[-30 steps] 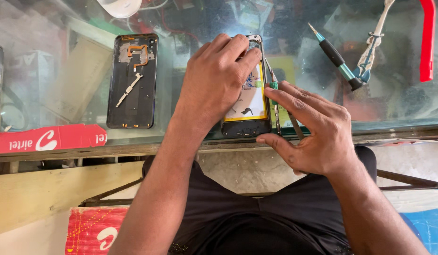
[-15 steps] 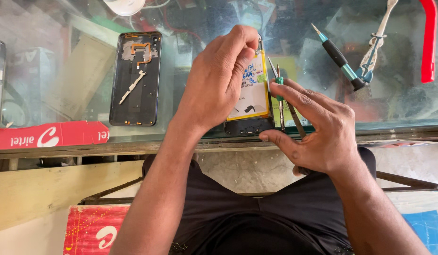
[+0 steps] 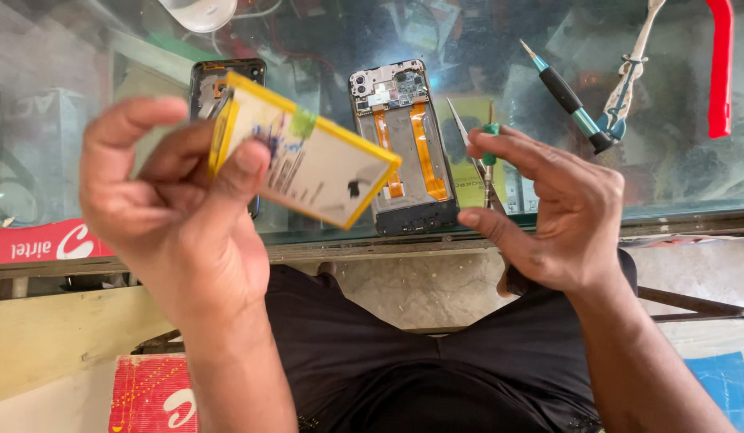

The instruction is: The person disassembles a smartphone by prying open the back cover, removing screws, and detaching the battery. They then handle the display assembly and use tweezers to manipulate small components inside the phone.

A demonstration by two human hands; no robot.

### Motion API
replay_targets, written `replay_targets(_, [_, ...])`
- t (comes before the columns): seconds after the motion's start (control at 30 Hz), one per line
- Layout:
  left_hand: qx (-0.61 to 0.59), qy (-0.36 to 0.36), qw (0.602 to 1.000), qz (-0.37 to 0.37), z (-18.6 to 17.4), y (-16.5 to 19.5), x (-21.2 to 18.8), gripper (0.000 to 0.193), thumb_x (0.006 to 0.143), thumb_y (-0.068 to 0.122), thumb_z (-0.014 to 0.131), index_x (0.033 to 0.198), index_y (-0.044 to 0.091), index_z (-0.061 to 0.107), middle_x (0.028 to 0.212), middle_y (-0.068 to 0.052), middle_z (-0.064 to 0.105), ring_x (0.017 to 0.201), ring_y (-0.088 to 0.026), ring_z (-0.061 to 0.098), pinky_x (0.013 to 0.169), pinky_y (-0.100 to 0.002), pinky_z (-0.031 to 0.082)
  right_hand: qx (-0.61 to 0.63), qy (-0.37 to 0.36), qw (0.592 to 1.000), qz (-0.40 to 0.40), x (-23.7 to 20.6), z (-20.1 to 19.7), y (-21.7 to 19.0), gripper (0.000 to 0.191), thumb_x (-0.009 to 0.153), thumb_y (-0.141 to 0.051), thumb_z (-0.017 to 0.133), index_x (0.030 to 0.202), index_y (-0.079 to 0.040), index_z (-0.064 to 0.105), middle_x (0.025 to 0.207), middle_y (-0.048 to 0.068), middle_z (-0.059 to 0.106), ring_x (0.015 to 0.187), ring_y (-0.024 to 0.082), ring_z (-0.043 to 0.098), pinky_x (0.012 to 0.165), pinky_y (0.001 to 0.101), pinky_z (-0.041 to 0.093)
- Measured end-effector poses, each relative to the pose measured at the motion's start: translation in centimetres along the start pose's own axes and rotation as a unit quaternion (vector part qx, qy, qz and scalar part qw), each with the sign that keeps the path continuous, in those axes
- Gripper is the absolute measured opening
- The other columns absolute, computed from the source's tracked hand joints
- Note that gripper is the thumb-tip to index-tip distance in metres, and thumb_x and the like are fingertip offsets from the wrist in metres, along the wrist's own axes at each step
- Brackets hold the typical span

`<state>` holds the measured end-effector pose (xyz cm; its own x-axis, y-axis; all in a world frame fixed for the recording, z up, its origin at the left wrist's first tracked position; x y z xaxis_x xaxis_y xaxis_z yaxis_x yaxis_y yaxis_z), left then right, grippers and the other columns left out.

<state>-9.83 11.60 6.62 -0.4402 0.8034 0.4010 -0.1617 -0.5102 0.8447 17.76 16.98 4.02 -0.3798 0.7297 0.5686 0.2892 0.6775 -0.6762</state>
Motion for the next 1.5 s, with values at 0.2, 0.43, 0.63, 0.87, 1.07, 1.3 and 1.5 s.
replay_targets(0.2, [-0.097,0.106,0.982,-0.122,-3.2,-3.5,-7.9,0.028,0.099,-0.013,0.071,0.121,-0.002,0.057,0.117,-0.02,0.07,0.106,-0.019,0.072,0.097,-0.032,0.059,0.145,0.077,0.98,0.114,-1.2,-1.3,2.5,0.014,0.105,0.003,0.067,0.119,0.002,0.069,0.111,0.016,0.075,0.087,0.019,0.077,0.071,0.0272,0.065])
replay_targets(0.43, [-0.081,0.086,0.973,-0.197,-1.2,-4.9,-12.5,0.045,0.09,-0.011,0.075,0.128,-0.002,0.052,0.111,-0.023,0.073,0.095,-0.018,0.071,0.084,-0.027,0.058,0.148,0.123,0.976,0.102,-1.8,-2.4,2.0,0.018,0.101,-0.012,0.071,0.112,0.002,0.075,0.088,0.006,0.062,0.056,0.006,0.048,0.046,0.019,0.035])
replay_targets(0.63, [0.127,0.062,0.967,-0.209,1.0,-4.6,-14.2,0.047,0.081,-0.008,0.083,0.115,0.001,0.052,0.097,-0.02,0.078,0.082,-0.018,0.077,0.063,-0.023,0.056,0.018,-0.047,0.993,0.107,-6.9,2.6,-4.9,0.045,0.079,-0.022,0.082,0.114,0.004,0.073,0.104,0.008,0.068,0.07,0.008,0.057,0.058,0.0231,0.045])
replay_targets(0.87, [0.08,-0.022,0.987,-0.138,4.7,-3.7,-14.5,0.041,0.087,0.002,0.087,0.116,0.002,0.057,0.1,-0.014,0.077,0.09,-0.016,0.078,0.082,-0.027,0.064,0.203,-0.097,0.895,0.385,-13.4,4.8,-0.1,0.019,0.079,-0.007,0.084,0.091,0.006,0.078,0.092,0.009,0.075,0.062,0.012,0.068,0.049,0.0231,0.055])
replay_targets(1.07, [0.278,-0.085,0.955,0.049,4.7,-0.8,-11.2,0.042,0.087,0.015,0.088,0.118,0.002,0.064,0.109,-0.01,0.073,0.088,-0.015,0.071,0.078,-0.025,0.059,0.211,0.088,0.906,0.355,-13.4,-1.5,1.6,0.022,0.095,0.0,0.063,0.114,0.012,0.069,0.113,0.018,0.073,0.085,0.021,0.073,0.068,0.0326,0.065])
replay_targets(1.3, [0.4,-0.119,0.903,0.103,3.8,-1.7,-3.9,0.021,0.097,0.011,0.083,0.112,0.004,0.07,0.097,-0.005,0.072,0.083,-0.011,0.069,0.076,-0.025,0.056,0.158,0.225,0.92,0.28,-11.2,-10.0,4.2,0.032,0.113,0.006,0.053,0.143,0.016,0.052,0.126,0.022,0.066,0.107,0.026,0.07,0.093,0.0365,0.064])
replay_targets(1.5, [0.331,-0.092,0.939,-0.018,3.0,-5.6,-1.5,0.019,0.094,0.01,0.083,0.108,0.002,0.071,0.082,-0.001,0.069,0.071,-0.006,0.062,0.064,-0.021,0.05,0.056,0.267,0.929,0.251,-10.4,-17.1,12.2,0.034,0.111,-0.004,0.055,0.144,0.002,0.054,0.126,0.007,0.067,0.112,0.021,0.072,0.089,0.0258,0.064])
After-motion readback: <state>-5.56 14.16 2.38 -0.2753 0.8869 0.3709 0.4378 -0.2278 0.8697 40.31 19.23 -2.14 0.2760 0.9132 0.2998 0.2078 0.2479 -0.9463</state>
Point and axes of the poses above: each hand's wrist, its own x-axis towards the middle knuckle, its own z-axis out of the palm, y = z × x, the point moved 9 cm from there along x, towards the middle knuckle
